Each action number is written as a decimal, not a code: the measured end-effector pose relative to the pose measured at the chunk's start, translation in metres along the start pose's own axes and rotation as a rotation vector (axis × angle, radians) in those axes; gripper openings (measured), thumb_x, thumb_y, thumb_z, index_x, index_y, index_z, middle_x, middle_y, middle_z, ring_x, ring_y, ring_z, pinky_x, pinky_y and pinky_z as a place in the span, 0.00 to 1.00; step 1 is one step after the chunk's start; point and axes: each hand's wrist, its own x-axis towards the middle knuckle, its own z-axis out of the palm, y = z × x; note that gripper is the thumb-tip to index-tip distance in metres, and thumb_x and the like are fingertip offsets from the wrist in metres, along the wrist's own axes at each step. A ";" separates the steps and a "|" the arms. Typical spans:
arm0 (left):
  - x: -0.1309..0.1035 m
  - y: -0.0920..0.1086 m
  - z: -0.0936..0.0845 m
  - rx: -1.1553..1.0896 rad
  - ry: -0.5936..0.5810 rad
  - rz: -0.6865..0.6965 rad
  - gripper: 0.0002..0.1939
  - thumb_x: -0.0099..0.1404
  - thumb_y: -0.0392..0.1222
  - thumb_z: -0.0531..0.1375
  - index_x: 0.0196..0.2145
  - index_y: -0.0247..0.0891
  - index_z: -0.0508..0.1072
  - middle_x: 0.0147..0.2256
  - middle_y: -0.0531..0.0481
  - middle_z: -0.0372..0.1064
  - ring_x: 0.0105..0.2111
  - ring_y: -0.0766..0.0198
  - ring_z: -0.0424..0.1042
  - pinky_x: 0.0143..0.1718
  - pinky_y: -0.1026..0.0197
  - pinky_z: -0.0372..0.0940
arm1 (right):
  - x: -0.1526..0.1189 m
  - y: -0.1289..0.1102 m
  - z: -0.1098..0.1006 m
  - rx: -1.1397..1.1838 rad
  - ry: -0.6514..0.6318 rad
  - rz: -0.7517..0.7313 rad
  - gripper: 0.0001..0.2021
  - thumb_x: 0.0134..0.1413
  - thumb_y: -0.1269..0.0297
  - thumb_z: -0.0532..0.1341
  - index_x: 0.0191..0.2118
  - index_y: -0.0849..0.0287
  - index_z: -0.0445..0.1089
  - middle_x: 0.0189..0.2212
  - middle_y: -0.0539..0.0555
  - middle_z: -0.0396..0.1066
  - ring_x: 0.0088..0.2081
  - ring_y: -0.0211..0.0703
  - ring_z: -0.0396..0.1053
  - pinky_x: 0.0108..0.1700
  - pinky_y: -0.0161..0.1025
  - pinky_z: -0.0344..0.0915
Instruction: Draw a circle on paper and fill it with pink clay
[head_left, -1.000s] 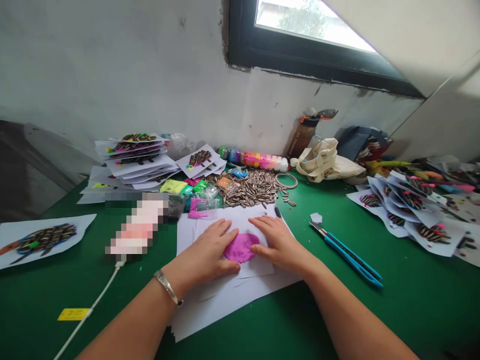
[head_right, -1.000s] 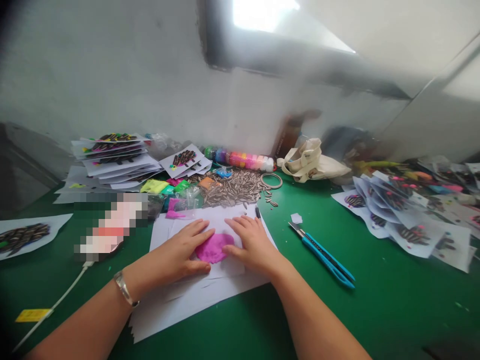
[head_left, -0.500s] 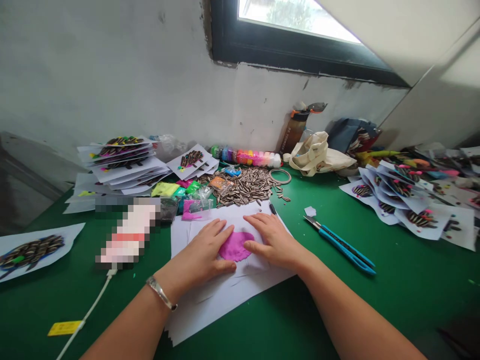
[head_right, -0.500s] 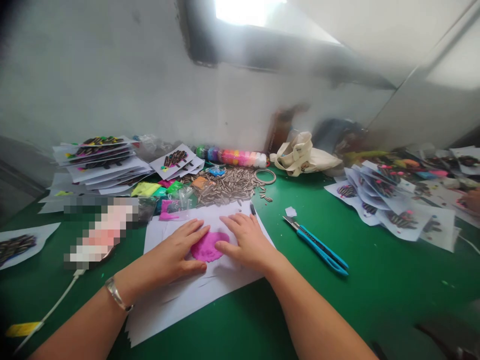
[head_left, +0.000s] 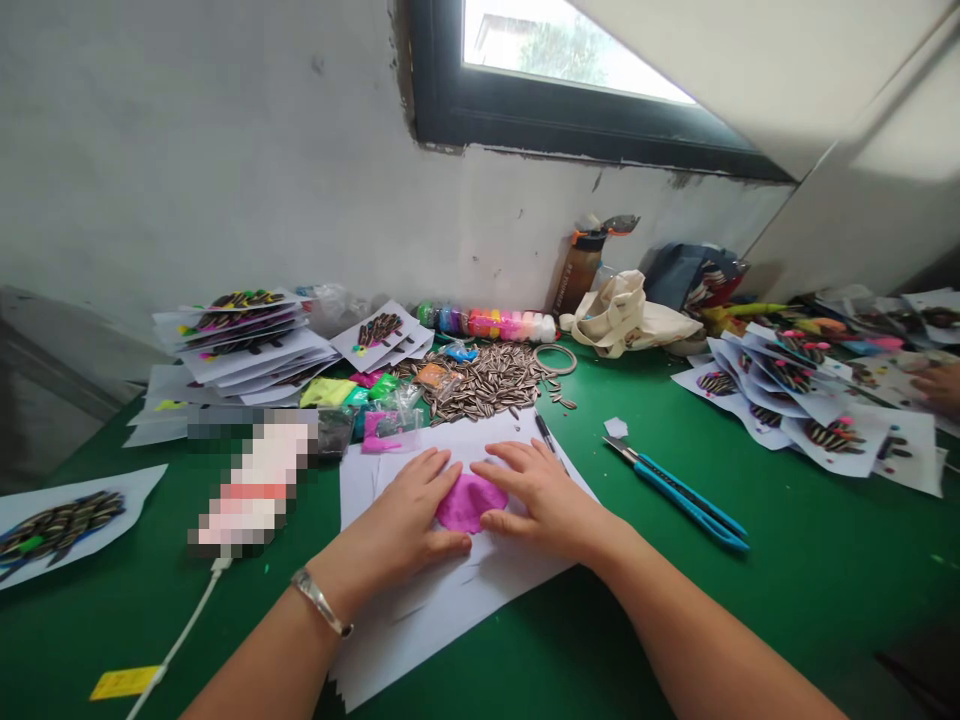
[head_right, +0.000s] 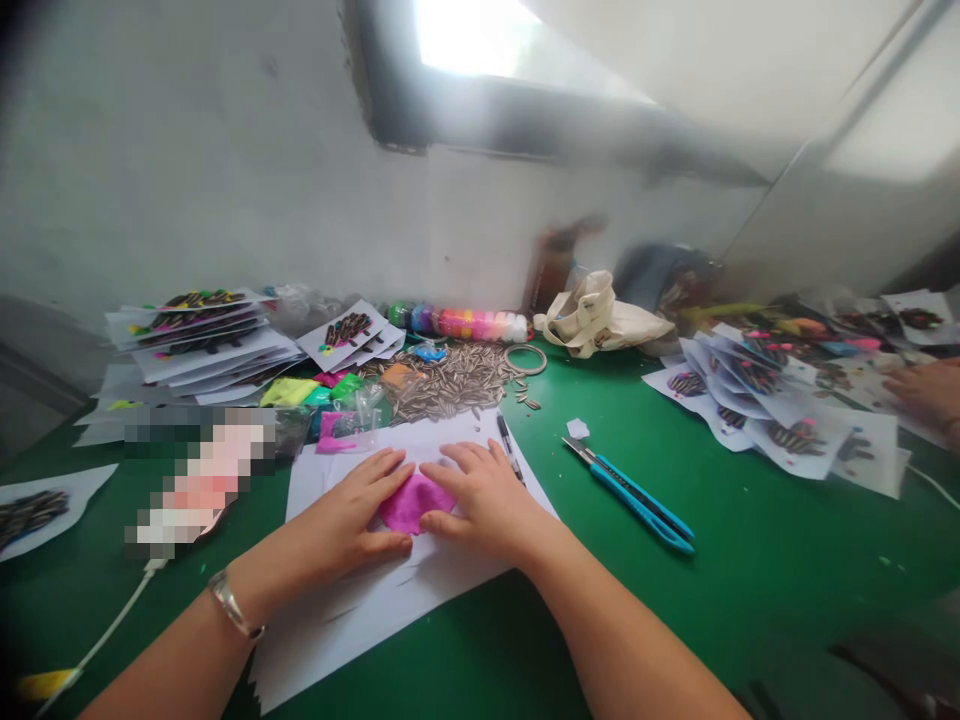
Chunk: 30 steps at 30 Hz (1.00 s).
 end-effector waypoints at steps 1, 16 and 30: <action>0.000 -0.001 0.000 -0.009 0.006 0.001 0.41 0.56 0.55 0.64 0.63 0.37 0.58 0.66 0.38 0.46 0.66 0.43 0.43 0.64 0.42 0.47 | -0.001 -0.002 -0.001 -0.006 -0.009 -0.013 0.25 0.58 0.47 0.57 0.59 0.46 0.63 0.60 0.58 0.59 0.62 0.54 0.53 0.62 0.64 0.42; -0.003 0.004 -0.005 0.009 -0.024 0.011 0.39 0.58 0.57 0.62 0.62 0.38 0.60 0.66 0.36 0.45 0.66 0.43 0.43 0.64 0.42 0.47 | 0.001 -0.007 0.005 -0.029 0.043 -0.028 0.23 0.58 0.49 0.59 0.57 0.50 0.66 0.56 0.56 0.65 0.58 0.53 0.57 0.59 0.54 0.51; -0.004 0.004 -0.005 -0.007 -0.029 0.009 0.37 0.57 0.56 0.63 0.62 0.41 0.62 0.66 0.37 0.45 0.66 0.42 0.43 0.63 0.41 0.48 | 0.003 -0.010 0.007 -0.108 0.034 -0.013 0.21 0.57 0.53 0.61 0.55 0.52 0.68 0.55 0.57 0.66 0.57 0.54 0.57 0.59 0.53 0.51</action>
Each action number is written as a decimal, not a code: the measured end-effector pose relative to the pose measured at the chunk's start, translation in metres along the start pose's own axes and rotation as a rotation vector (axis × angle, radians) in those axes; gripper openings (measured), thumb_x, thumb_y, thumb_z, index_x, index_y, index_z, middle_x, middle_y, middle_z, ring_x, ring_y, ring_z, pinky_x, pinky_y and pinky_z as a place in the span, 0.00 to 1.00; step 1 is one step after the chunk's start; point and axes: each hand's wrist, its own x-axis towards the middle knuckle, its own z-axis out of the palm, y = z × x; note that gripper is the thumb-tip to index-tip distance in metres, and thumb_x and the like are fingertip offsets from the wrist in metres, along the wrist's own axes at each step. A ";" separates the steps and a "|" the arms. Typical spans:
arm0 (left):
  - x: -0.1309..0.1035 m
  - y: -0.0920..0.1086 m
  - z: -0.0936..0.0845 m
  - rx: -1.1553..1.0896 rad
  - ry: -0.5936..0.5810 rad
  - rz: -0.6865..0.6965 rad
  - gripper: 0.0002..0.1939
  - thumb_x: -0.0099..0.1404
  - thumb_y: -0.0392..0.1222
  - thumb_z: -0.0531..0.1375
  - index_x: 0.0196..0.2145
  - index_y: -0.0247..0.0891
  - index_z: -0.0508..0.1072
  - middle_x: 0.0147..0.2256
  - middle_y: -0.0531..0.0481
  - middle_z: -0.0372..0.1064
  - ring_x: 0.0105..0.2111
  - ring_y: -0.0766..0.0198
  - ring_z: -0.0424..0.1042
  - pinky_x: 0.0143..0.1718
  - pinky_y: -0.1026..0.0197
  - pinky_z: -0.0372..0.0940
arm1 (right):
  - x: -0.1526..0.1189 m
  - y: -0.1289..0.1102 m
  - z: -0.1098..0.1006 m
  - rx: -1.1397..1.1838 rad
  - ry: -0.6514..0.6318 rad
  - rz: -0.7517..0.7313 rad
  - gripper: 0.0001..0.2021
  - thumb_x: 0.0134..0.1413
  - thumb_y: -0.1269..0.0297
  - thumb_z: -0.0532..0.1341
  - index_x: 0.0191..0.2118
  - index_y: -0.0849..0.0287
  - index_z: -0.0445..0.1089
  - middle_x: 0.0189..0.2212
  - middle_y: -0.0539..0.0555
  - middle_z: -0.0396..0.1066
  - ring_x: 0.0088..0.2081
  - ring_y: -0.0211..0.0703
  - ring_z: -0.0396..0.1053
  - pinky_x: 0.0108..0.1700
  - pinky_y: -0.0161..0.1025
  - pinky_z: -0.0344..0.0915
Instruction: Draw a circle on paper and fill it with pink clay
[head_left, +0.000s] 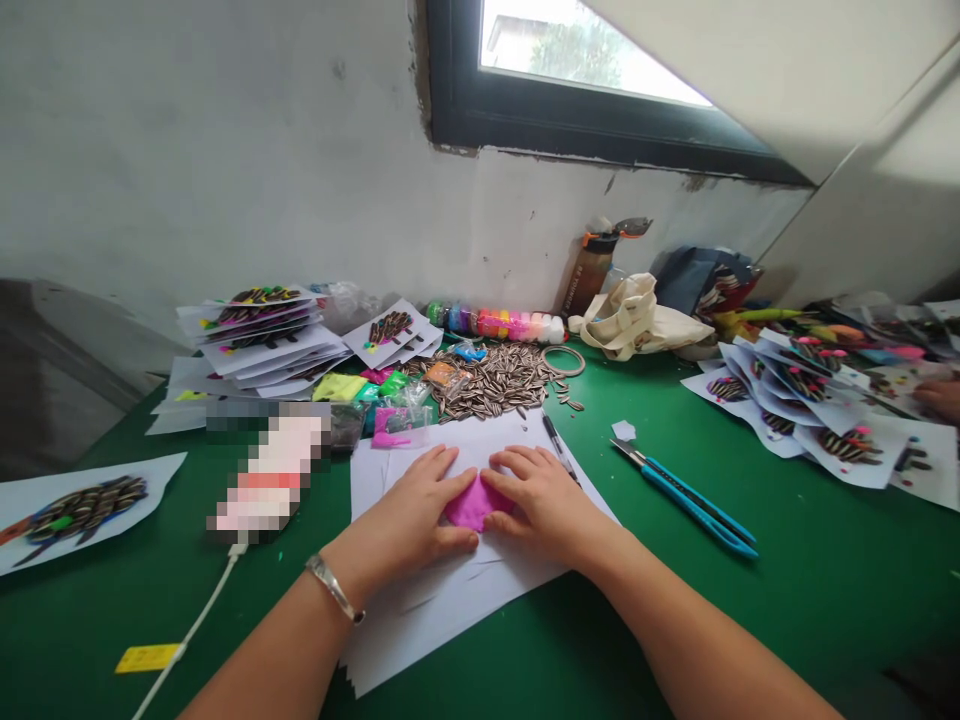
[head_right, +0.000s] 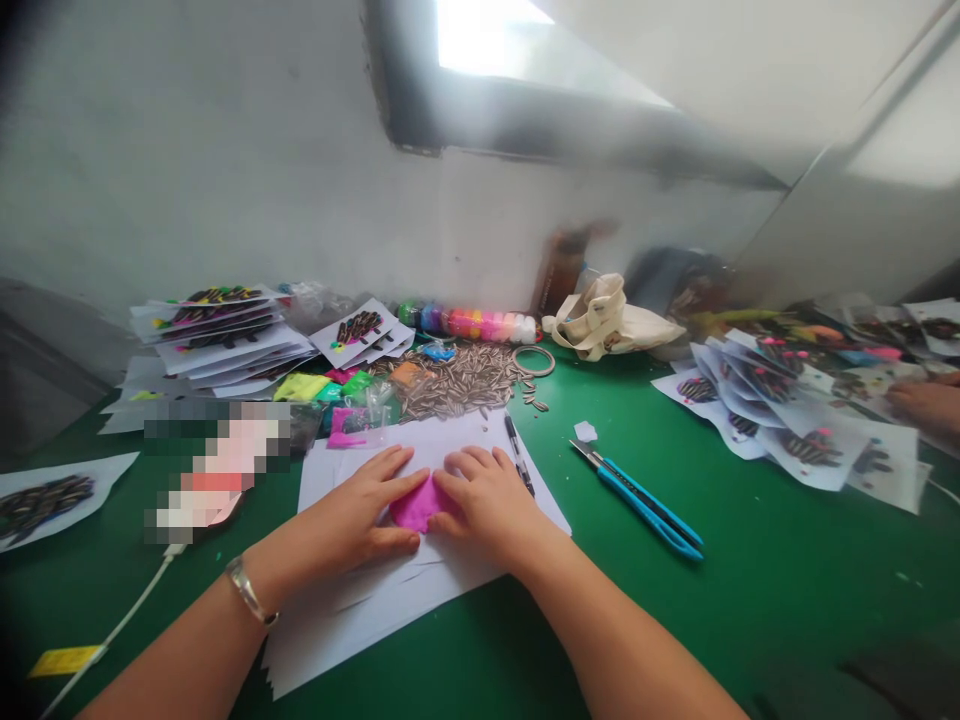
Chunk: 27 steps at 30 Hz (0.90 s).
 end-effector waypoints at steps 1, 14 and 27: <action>0.000 0.000 -0.001 0.002 -0.004 0.002 0.37 0.57 0.56 0.63 0.61 0.41 0.62 0.66 0.38 0.45 0.66 0.42 0.43 0.63 0.41 0.48 | 0.000 0.000 0.000 0.002 0.001 -0.001 0.21 0.57 0.52 0.60 0.55 0.52 0.68 0.55 0.57 0.66 0.57 0.54 0.57 0.59 0.53 0.51; -0.001 -0.003 0.003 -0.019 0.010 0.015 0.47 0.57 0.68 0.58 0.65 0.38 0.53 0.67 0.37 0.43 0.66 0.42 0.41 0.63 0.40 0.46 | -0.002 0.007 -0.007 0.151 -0.011 0.016 0.30 0.58 0.43 0.55 0.61 0.55 0.61 0.59 0.57 0.63 0.59 0.52 0.57 0.61 0.52 0.50; -0.002 -0.002 -0.001 0.004 -0.012 -0.003 0.44 0.59 0.64 0.58 0.65 0.36 0.53 0.67 0.37 0.43 0.66 0.45 0.42 0.64 0.43 0.45 | -0.003 0.004 -0.007 0.087 -0.043 -0.008 0.29 0.58 0.43 0.55 0.60 0.54 0.61 0.59 0.57 0.62 0.60 0.54 0.55 0.62 0.53 0.47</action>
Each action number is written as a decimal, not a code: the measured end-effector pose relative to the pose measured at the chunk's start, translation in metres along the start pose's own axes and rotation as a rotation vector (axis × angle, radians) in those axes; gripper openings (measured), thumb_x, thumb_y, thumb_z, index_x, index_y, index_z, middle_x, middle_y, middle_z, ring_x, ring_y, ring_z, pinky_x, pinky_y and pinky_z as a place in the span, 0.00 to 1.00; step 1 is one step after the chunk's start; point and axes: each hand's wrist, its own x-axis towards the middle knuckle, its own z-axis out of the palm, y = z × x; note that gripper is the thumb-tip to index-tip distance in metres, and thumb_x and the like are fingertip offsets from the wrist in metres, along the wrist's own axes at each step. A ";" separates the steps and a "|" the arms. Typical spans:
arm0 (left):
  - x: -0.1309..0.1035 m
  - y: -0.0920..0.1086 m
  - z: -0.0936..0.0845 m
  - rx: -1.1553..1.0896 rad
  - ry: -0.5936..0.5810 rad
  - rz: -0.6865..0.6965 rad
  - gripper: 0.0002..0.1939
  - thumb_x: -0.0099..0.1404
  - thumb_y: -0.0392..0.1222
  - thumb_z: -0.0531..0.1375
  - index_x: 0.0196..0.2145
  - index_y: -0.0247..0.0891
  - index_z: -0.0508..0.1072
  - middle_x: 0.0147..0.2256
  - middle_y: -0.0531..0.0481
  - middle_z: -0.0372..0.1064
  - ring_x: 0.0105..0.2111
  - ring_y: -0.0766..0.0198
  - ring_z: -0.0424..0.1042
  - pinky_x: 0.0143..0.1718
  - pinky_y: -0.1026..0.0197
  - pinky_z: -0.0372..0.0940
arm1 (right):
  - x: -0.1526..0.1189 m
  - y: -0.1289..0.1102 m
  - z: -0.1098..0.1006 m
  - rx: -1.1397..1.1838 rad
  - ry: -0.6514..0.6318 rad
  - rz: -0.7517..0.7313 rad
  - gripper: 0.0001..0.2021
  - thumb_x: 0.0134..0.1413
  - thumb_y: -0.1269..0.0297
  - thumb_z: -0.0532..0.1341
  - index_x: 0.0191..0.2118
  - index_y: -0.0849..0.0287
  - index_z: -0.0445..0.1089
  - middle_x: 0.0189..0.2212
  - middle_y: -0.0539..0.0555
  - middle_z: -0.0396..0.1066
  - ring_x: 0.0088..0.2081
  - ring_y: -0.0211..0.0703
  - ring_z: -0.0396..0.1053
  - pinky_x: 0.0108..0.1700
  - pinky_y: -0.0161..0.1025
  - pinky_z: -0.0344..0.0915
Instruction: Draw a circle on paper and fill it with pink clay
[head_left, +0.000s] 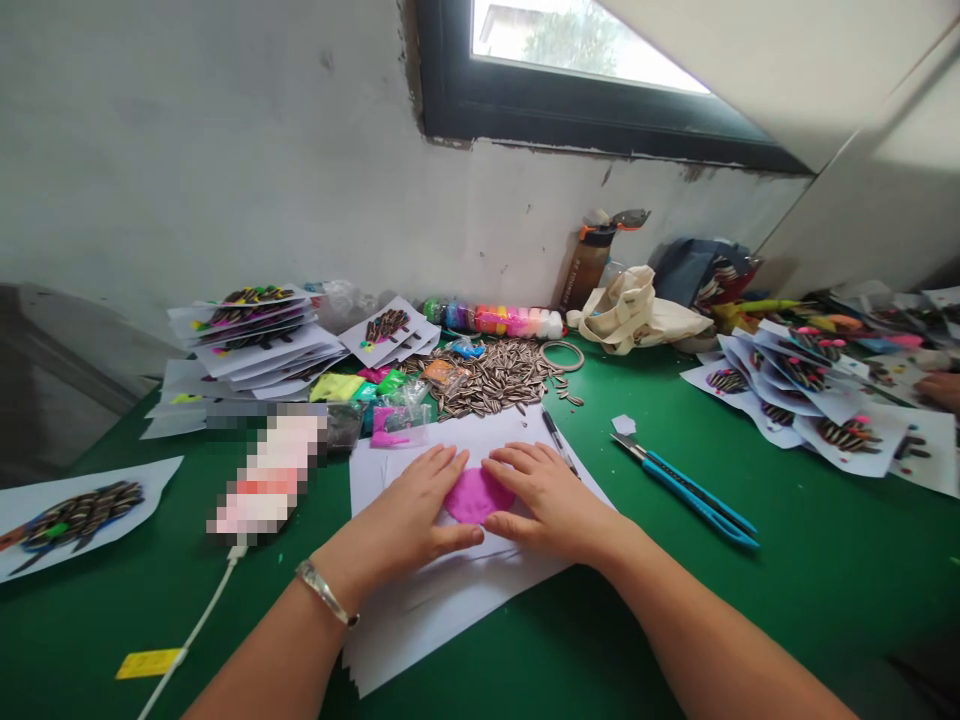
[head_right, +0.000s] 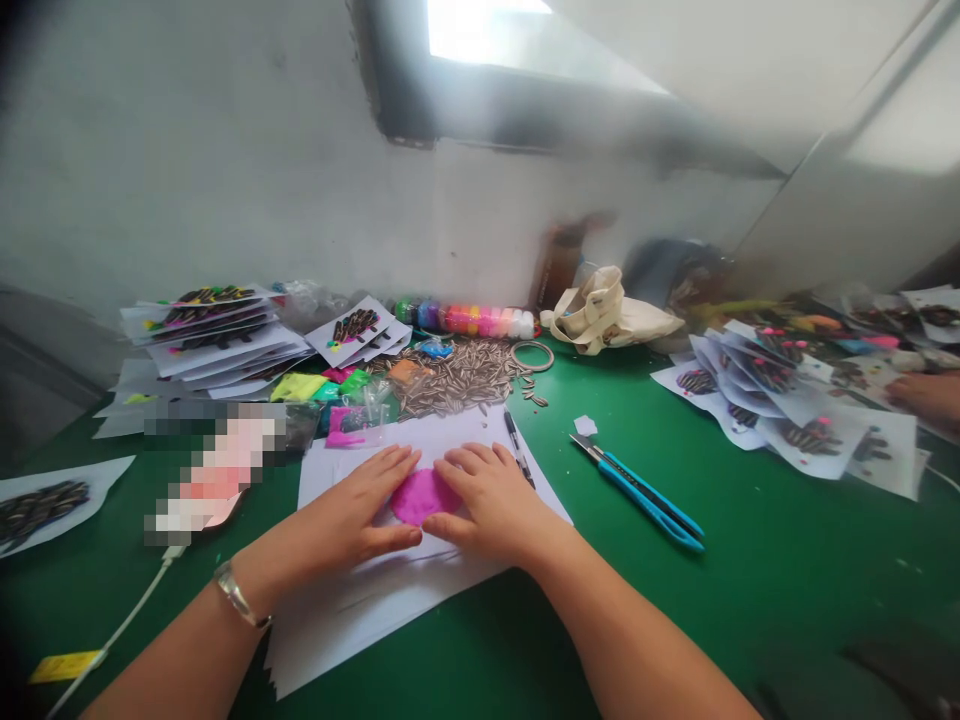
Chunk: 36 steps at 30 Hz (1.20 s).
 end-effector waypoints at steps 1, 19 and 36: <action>-0.002 0.000 -0.002 -0.005 0.007 -0.006 0.45 0.60 0.64 0.58 0.66 0.36 0.51 0.67 0.38 0.43 0.66 0.46 0.43 0.64 0.44 0.46 | 0.000 0.000 0.000 0.000 0.001 -0.002 0.29 0.58 0.43 0.55 0.61 0.54 0.61 0.59 0.57 0.62 0.60 0.54 0.55 0.62 0.53 0.47; -0.017 -0.002 -0.007 0.079 -0.008 -0.041 0.40 0.57 0.62 0.62 0.62 0.42 0.61 0.65 0.37 0.50 0.64 0.39 0.48 0.62 0.39 0.50 | 0.000 -0.003 0.001 -0.027 -0.009 -0.006 0.29 0.56 0.42 0.56 0.59 0.53 0.63 0.58 0.57 0.62 0.59 0.56 0.54 0.61 0.55 0.47; -0.020 0.004 -0.011 0.063 -0.071 -0.091 0.40 0.57 0.60 0.62 0.63 0.44 0.59 0.67 0.38 0.44 0.66 0.41 0.43 0.63 0.41 0.46 | -0.002 -0.005 0.001 -0.033 0.000 0.002 0.29 0.57 0.41 0.55 0.59 0.53 0.63 0.59 0.57 0.61 0.59 0.56 0.54 0.61 0.58 0.47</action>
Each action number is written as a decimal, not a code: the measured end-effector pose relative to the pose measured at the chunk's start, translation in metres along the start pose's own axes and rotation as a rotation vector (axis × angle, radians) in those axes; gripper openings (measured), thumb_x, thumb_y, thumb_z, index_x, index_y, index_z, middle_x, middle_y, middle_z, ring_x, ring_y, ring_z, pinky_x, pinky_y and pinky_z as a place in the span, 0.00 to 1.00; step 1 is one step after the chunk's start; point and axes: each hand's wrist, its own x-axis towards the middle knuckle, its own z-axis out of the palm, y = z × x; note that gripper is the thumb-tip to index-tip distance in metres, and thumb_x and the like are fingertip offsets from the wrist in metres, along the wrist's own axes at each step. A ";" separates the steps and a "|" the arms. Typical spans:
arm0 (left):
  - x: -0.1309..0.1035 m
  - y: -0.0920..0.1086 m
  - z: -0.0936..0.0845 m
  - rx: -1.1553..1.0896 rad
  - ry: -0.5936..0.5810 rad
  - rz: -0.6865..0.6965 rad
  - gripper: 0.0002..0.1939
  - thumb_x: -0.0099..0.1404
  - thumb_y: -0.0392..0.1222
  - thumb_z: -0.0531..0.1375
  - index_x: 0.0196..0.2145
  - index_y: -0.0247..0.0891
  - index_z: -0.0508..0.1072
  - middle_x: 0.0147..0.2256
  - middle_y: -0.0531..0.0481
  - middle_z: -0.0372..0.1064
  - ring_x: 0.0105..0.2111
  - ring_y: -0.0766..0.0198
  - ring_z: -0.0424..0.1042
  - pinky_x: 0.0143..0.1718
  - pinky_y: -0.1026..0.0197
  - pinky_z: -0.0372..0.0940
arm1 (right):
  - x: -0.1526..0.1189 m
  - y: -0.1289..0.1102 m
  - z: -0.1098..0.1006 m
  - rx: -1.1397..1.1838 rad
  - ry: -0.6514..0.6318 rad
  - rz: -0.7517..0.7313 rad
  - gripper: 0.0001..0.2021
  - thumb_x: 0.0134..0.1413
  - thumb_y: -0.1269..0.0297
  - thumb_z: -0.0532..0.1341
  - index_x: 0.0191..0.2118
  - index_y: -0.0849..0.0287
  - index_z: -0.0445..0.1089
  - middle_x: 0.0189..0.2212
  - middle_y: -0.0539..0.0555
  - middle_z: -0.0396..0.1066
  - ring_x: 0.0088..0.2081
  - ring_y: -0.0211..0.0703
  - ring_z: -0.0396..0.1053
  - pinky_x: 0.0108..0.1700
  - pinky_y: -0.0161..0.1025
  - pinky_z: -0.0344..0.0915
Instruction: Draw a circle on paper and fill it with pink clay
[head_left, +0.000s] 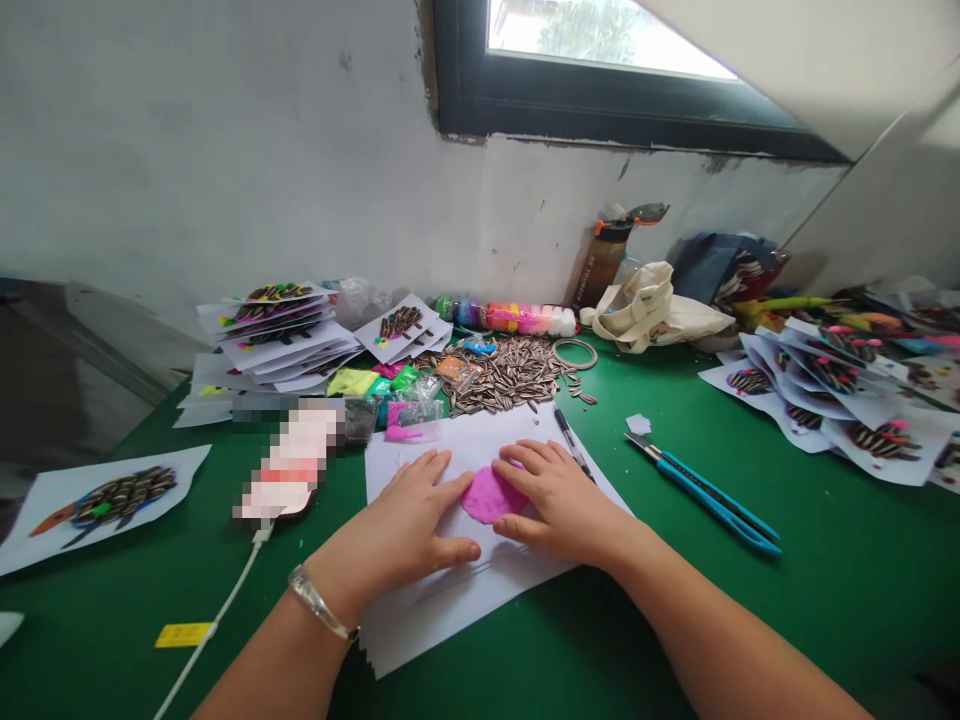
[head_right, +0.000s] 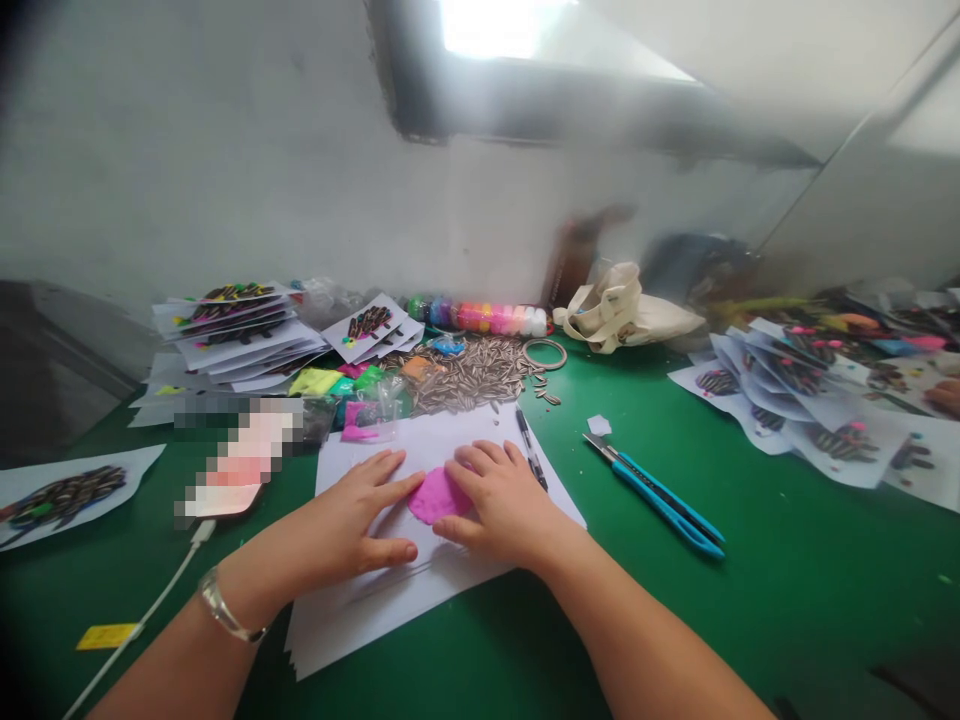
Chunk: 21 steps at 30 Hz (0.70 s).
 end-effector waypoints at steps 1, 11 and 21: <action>0.000 -0.003 0.000 -0.018 -0.001 0.001 0.41 0.57 0.61 0.61 0.64 0.44 0.58 0.67 0.39 0.44 0.66 0.42 0.43 0.63 0.42 0.47 | 0.000 0.000 0.000 0.001 -0.002 0.000 0.29 0.57 0.41 0.55 0.58 0.53 0.63 0.59 0.57 0.61 0.59 0.56 0.54 0.61 0.59 0.47; 0.002 -0.016 0.004 -0.051 0.040 -0.016 0.43 0.53 0.57 0.65 0.62 0.40 0.59 0.67 0.38 0.43 0.66 0.43 0.43 0.64 0.44 0.47 | 0.005 -0.011 0.012 -0.041 -0.005 0.023 0.35 0.56 0.38 0.53 0.65 0.49 0.54 0.66 0.60 0.48 0.66 0.64 0.40 0.62 0.67 0.38; 0.004 -0.012 0.002 -0.049 0.032 0.017 0.42 0.54 0.57 0.65 0.62 0.36 0.60 0.65 0.34 0.46 0.66 0.43 0.44 0.64 0.44 0.46 | 0.011 -0.024 0.019 -0.062 -0.005 -0.117 0.28 0.59 0.39 0.48 0.57 0.49 0.66 0.64 0.57 0.54 0.66 0.64 0.42 0.63 0.69 0.32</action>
